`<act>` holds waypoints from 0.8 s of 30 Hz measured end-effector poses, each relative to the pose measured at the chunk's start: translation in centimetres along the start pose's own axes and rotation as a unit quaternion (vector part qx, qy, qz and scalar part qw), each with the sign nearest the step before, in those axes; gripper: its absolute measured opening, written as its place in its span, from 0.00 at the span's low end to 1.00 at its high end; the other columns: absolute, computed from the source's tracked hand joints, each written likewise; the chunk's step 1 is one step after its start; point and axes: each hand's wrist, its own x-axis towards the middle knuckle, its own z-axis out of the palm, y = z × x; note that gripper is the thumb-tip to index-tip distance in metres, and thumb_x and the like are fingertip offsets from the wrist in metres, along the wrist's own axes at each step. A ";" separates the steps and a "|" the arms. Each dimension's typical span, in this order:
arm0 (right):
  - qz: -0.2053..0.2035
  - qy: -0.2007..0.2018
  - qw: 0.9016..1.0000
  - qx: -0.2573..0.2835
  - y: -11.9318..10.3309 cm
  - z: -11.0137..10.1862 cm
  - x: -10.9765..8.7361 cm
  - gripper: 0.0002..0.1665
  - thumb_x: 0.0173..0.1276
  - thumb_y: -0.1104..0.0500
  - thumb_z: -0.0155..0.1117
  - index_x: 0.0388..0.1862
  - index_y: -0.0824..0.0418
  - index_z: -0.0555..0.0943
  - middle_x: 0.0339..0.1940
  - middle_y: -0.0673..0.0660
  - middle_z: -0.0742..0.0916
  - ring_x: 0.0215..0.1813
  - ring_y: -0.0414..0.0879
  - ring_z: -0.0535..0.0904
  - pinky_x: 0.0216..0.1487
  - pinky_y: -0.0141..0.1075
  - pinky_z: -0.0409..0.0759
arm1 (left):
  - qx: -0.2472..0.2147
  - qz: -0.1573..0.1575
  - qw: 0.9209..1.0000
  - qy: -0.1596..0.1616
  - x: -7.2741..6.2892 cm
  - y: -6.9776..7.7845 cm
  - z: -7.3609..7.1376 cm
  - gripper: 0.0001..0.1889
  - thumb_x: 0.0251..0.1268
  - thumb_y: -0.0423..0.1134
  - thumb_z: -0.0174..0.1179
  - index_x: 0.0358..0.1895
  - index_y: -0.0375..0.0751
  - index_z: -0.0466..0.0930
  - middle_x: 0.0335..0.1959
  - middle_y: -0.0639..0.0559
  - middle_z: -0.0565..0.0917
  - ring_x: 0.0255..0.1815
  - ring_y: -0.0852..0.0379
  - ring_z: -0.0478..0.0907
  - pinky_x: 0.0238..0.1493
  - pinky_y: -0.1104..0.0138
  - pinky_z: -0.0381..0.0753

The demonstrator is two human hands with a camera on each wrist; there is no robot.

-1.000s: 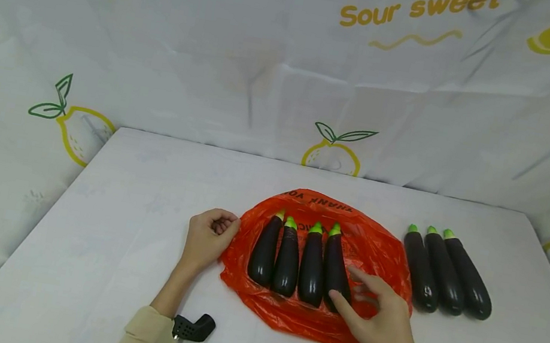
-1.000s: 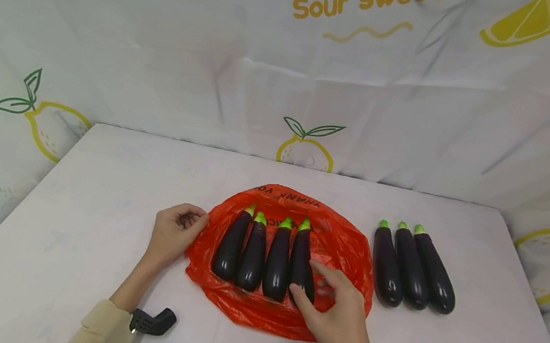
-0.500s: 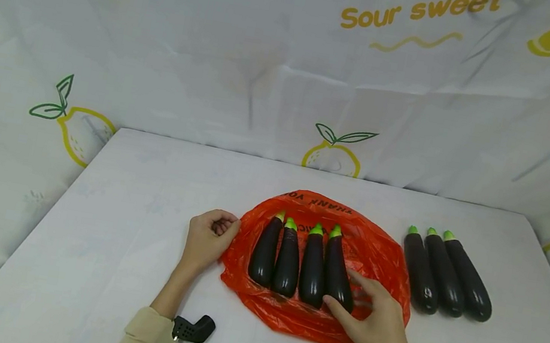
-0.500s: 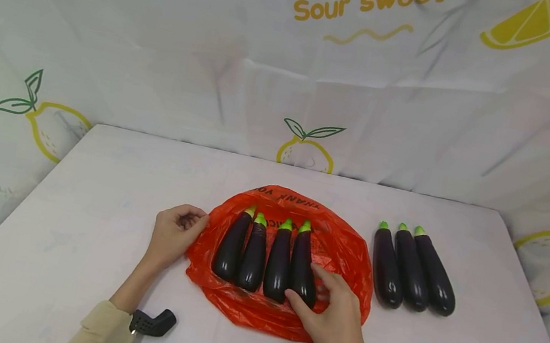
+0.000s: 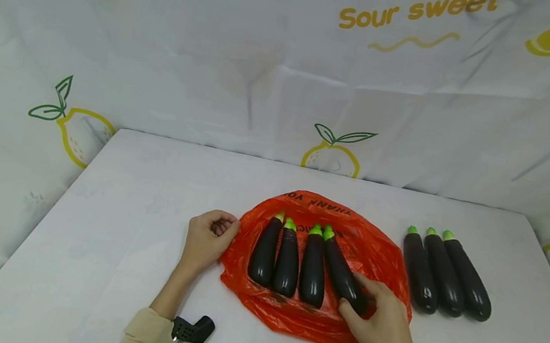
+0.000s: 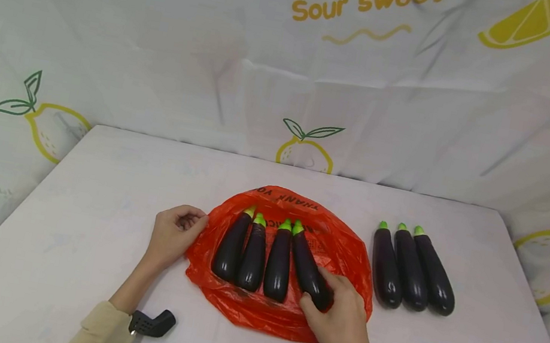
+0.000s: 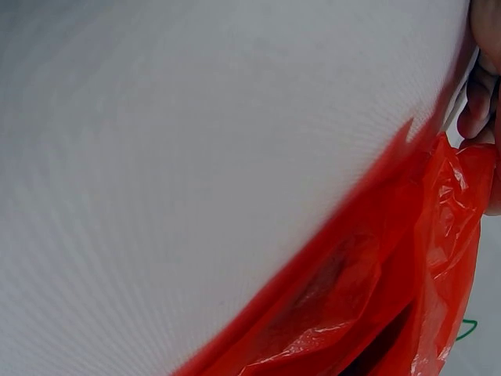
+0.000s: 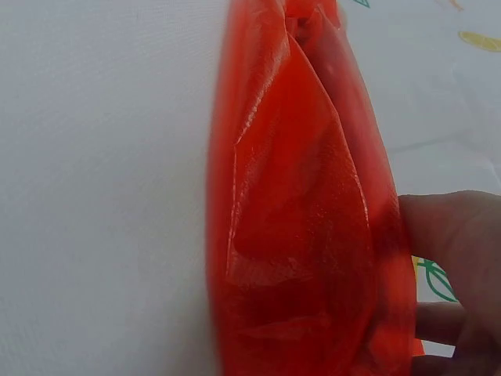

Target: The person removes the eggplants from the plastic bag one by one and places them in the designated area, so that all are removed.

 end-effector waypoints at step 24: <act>-0.029 0.065 0.997 -0.004 0.2 -0.1 0.0 0.31 0.59 0.54 0.78 0.59 0.67 0.83 0.46 0.63 0.86 0.43 0.51 0.80 0.37 0.30 0.82 | 0.000 0.005 1.000 0.002 0.1 -0.1 0.0 0.03 0.63 0.32 0.66 0.32 0.37 0.87 0.23 0.47 0.83 0.24 0.60 0.73 0.28 0.74 0.75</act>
